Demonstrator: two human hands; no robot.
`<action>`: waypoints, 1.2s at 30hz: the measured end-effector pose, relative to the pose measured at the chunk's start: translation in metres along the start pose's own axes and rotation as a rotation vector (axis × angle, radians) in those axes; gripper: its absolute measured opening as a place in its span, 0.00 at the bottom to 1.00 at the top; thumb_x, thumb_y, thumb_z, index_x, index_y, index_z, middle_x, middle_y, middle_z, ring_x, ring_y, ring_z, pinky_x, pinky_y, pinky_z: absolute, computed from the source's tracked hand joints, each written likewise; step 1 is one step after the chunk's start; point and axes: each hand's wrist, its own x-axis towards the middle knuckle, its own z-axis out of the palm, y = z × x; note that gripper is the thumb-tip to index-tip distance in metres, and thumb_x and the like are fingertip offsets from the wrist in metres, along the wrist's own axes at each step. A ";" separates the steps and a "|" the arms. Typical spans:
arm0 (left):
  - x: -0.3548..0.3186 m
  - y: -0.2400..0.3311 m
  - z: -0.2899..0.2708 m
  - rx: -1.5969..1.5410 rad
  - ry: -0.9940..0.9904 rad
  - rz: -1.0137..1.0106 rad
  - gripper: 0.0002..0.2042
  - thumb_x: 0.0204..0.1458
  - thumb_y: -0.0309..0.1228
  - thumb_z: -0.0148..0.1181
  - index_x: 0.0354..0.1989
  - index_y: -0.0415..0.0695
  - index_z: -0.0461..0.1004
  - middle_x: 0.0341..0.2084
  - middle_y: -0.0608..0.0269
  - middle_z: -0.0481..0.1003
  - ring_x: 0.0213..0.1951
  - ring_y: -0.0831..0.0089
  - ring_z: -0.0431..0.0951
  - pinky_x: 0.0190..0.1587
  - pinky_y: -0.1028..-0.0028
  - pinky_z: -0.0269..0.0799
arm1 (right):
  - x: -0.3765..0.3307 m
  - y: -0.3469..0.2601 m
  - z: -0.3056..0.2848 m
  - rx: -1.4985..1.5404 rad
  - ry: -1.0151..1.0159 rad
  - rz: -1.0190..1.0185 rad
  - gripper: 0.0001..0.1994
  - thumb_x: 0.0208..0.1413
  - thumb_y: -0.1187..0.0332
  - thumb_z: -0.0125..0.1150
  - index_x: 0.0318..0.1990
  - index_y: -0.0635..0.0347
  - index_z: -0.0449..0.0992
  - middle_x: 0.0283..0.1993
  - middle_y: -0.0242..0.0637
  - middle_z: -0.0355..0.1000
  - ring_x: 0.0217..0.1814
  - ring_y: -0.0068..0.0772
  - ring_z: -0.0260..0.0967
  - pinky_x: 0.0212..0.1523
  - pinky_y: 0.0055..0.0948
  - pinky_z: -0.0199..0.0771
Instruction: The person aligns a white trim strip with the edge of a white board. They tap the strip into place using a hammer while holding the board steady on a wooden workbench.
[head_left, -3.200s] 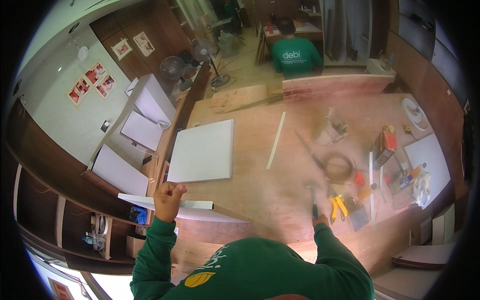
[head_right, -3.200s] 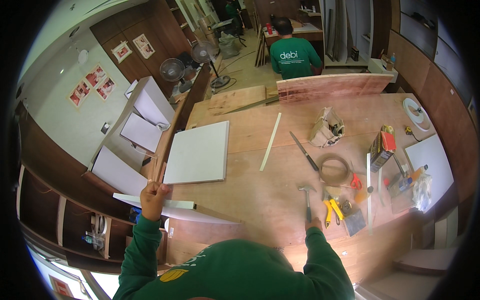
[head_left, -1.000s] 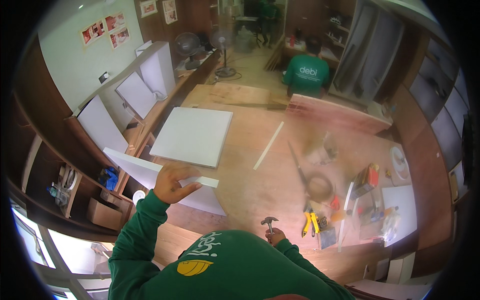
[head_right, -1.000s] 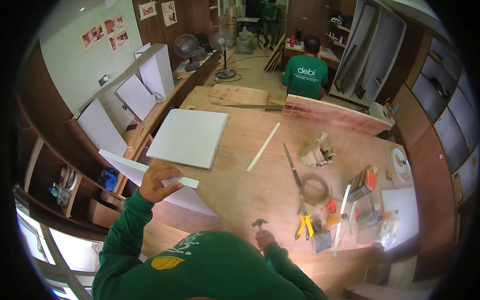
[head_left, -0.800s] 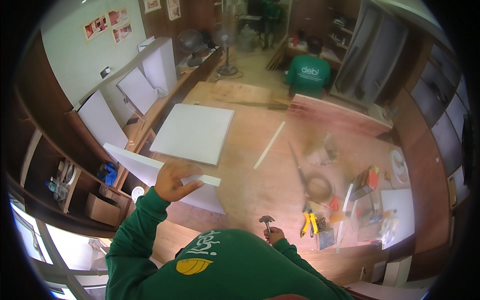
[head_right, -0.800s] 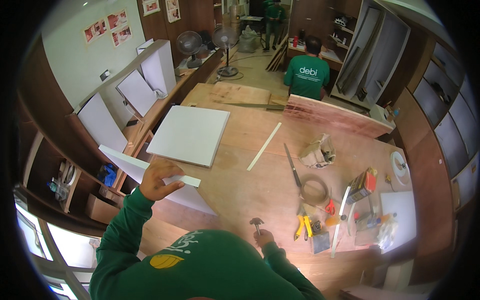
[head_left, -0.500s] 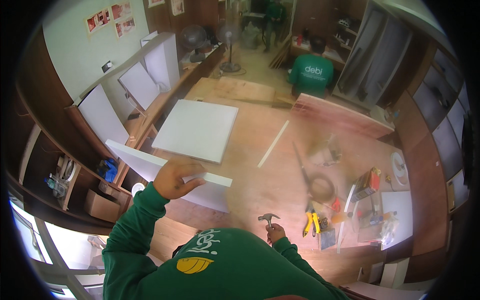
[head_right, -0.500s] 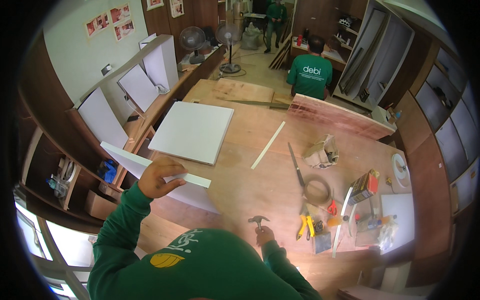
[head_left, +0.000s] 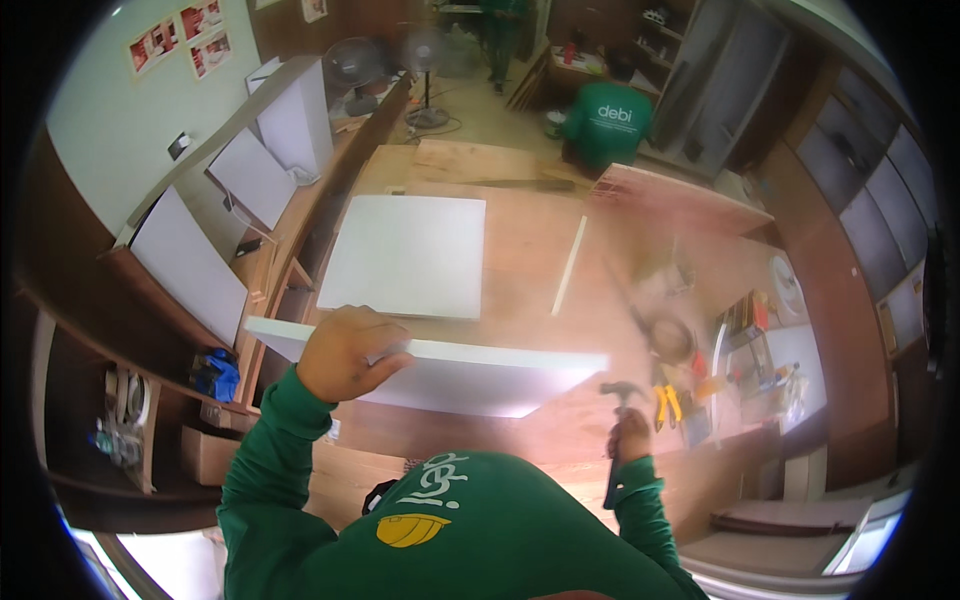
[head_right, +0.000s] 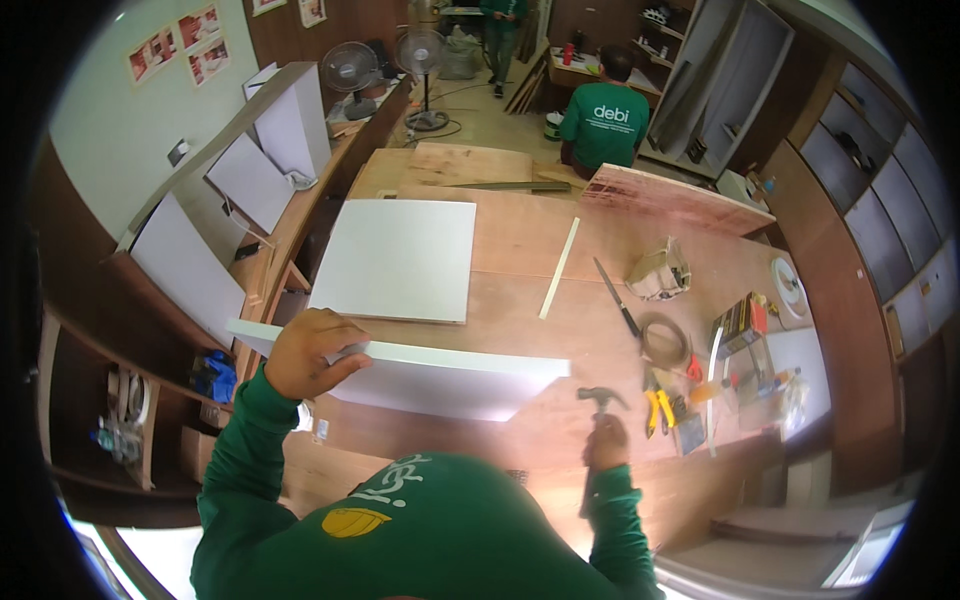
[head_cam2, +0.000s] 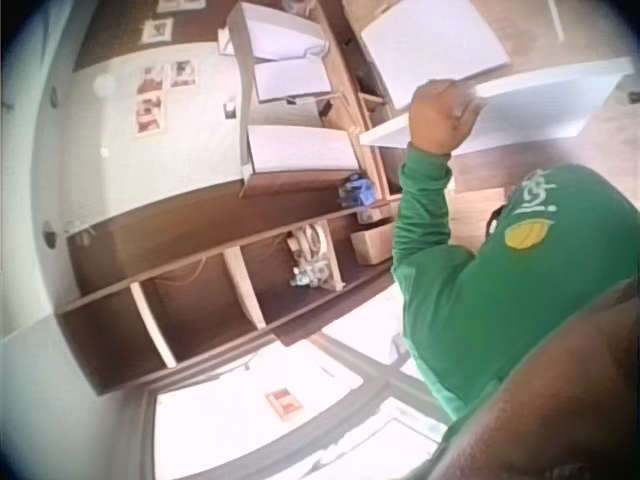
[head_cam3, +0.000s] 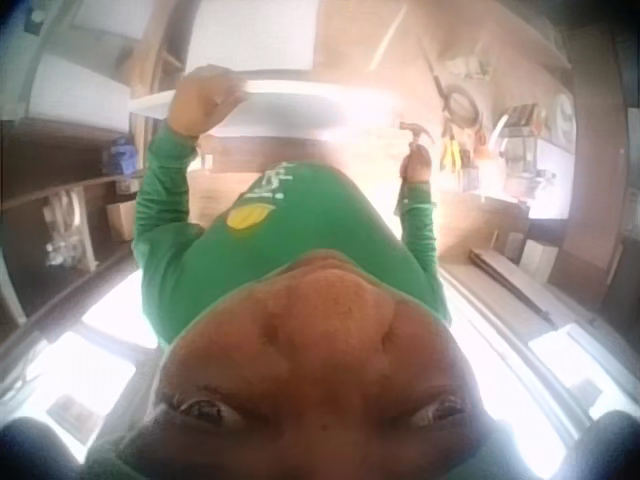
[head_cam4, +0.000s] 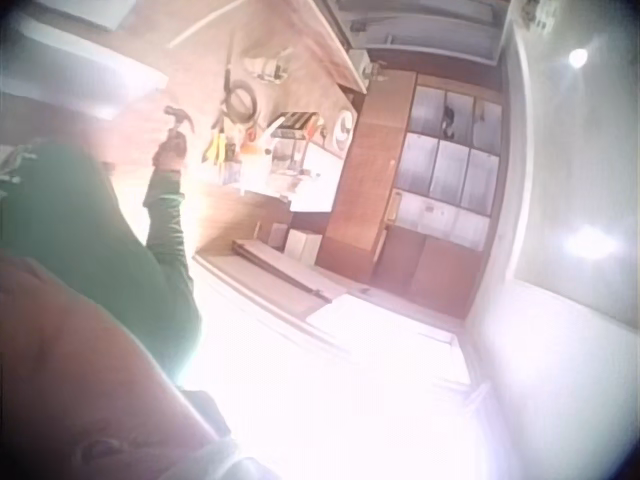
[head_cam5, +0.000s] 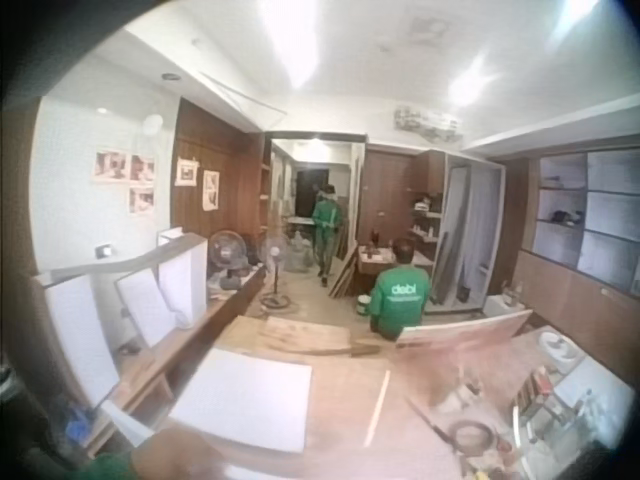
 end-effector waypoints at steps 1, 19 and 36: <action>-0.005 -0.008 -0.009 0.014 -0.007 0.018 0.12 0.50 0.33 0.75 0.39 0.42 0.82 0.34 0.57 0.83 0.35 0.53 0.80 0.40 0.60 0.74 | -0.014 -0.014 0.005 0.050 0.023 -0.084 0.08 0.71 0.64 0.53 0.50 0.55 0.74 0.17 0.28 0.62 0.10 0.22 0.58 0.09 0.27 0.59; -0.052 -0.086 -0.036 -0.212 0.015 0.074 0.10 0.56 0.29 0.68 0.44 0.41 0.80 0.29 0.56 0.79 0.33 0.54 0.77 0.37 0.59 0.73 | -0.198 -0.213 0.099 -0.314 0.263 -0.510 0.13 0.74 0.65 0.49 0.54 0.63 0.76 0.20 0.24 0.62 0.14 0.12 0.53 0.14 0.19 0.51; -0.064 -0.076 -0.042 -0.237 0.043 0.093 0.10 0.55 0.30 0.68 0.44 0.42 0.81 0.29 0.58 0.79 0.31 0.56 0.77 0.37 0.59 0.74 | -0.221 -0.208 0.129 -0.282 0.177 -0.480 0.13 0.72 0.67 0.53 0.56 0.65 0.74 0.21 0.25 0.65 0.15 0.13 0.56 0.15 0.17 0.56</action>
